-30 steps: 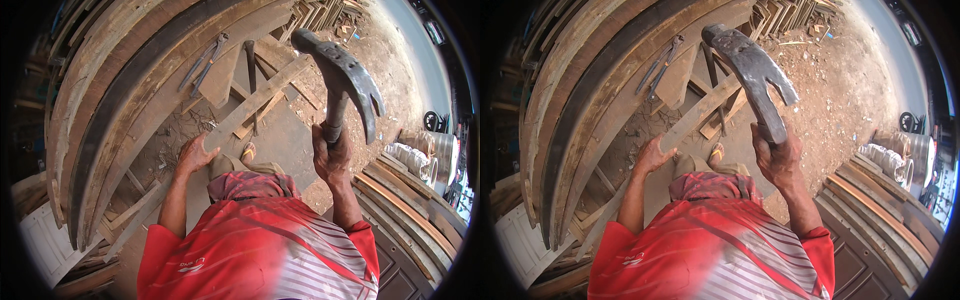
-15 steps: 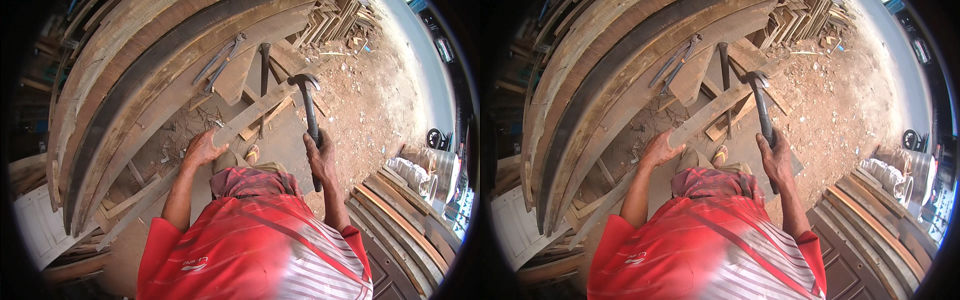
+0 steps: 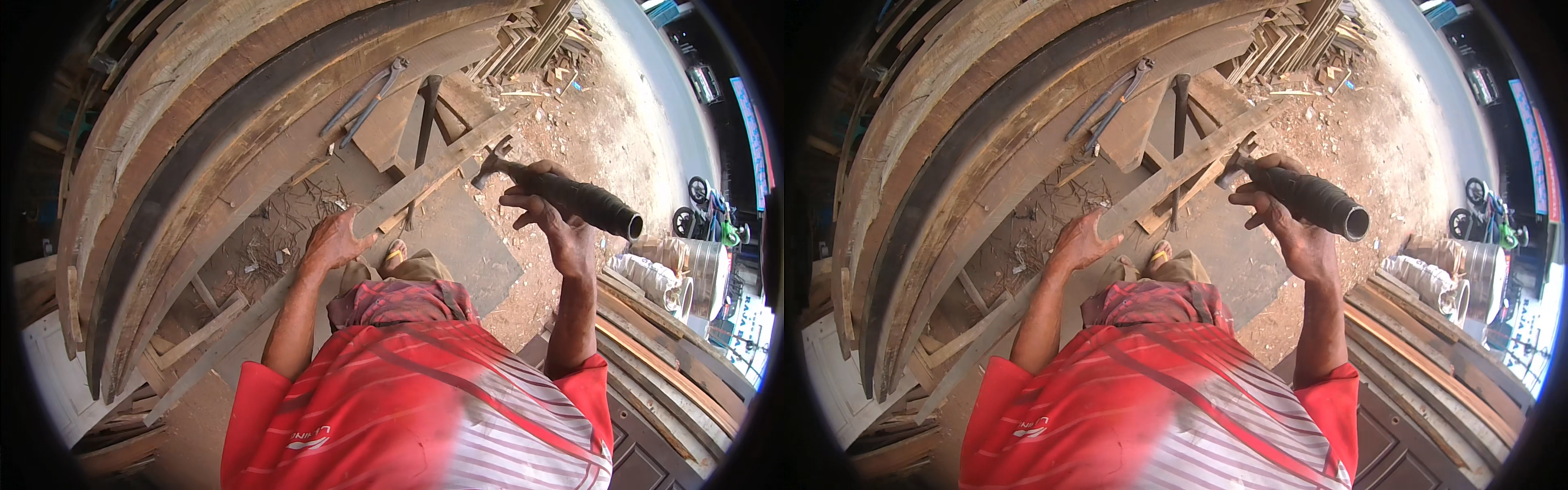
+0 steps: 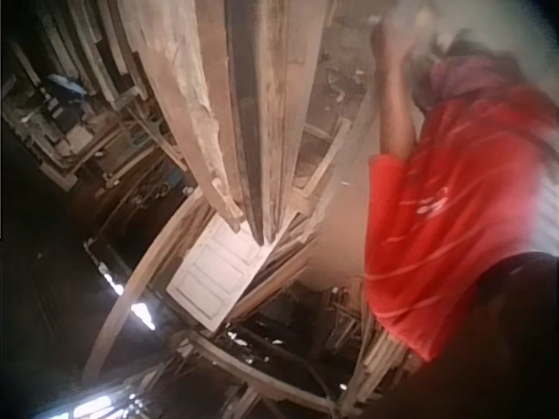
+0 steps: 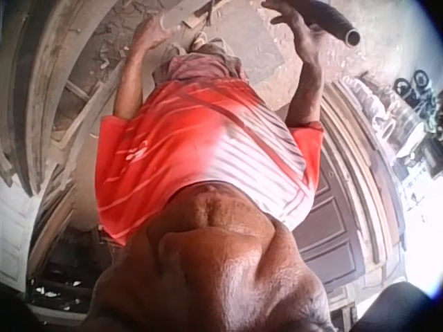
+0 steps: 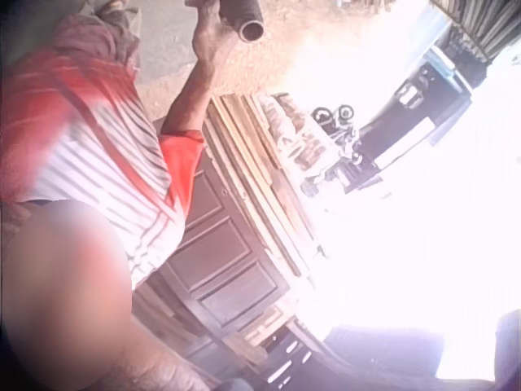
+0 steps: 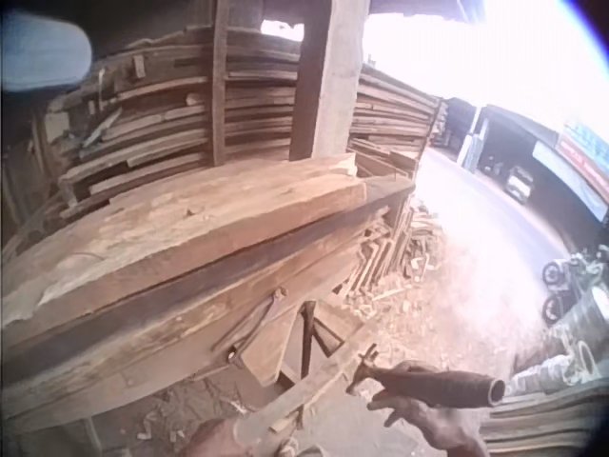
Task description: The person uses a hammer to repeatedly strike a long wooden plank resting on a curved wooden frame. They adjust the plank's position and continue hammering along its length. Another person walks by in the background.
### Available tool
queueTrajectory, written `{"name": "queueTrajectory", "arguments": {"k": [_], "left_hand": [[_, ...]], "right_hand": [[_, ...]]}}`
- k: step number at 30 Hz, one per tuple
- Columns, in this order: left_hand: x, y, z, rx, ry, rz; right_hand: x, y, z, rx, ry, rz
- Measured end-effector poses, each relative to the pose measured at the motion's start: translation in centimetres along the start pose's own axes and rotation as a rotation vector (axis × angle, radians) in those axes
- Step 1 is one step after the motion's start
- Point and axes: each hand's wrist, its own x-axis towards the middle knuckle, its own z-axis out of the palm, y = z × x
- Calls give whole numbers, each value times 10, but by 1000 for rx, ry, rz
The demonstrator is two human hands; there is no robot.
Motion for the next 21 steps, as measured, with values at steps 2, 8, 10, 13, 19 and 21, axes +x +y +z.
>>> {"name": "queueTrajectory", "arguments": {"k": [2,8,10,13,19,21], "left_hand": [[0,0,1,3,0,-7],[-3,1,3,-61,16,-41],[-3,-3,4,-55,59,-49],[-3,-2,10,-30,91,-62],[-7,-3,18,73,173,-183],[-11,-8,21,131,233,-210]], "right_hand": [[1,-1,2,-235,-5,144],[24,-7,9,-756,-38,-24],[43,-20,11,-808,-69,-199],[83,-3,12,24,-33,-404],[145,-28,22,565,-154,-237],[155,-34,25,655,-203,-235]]}}
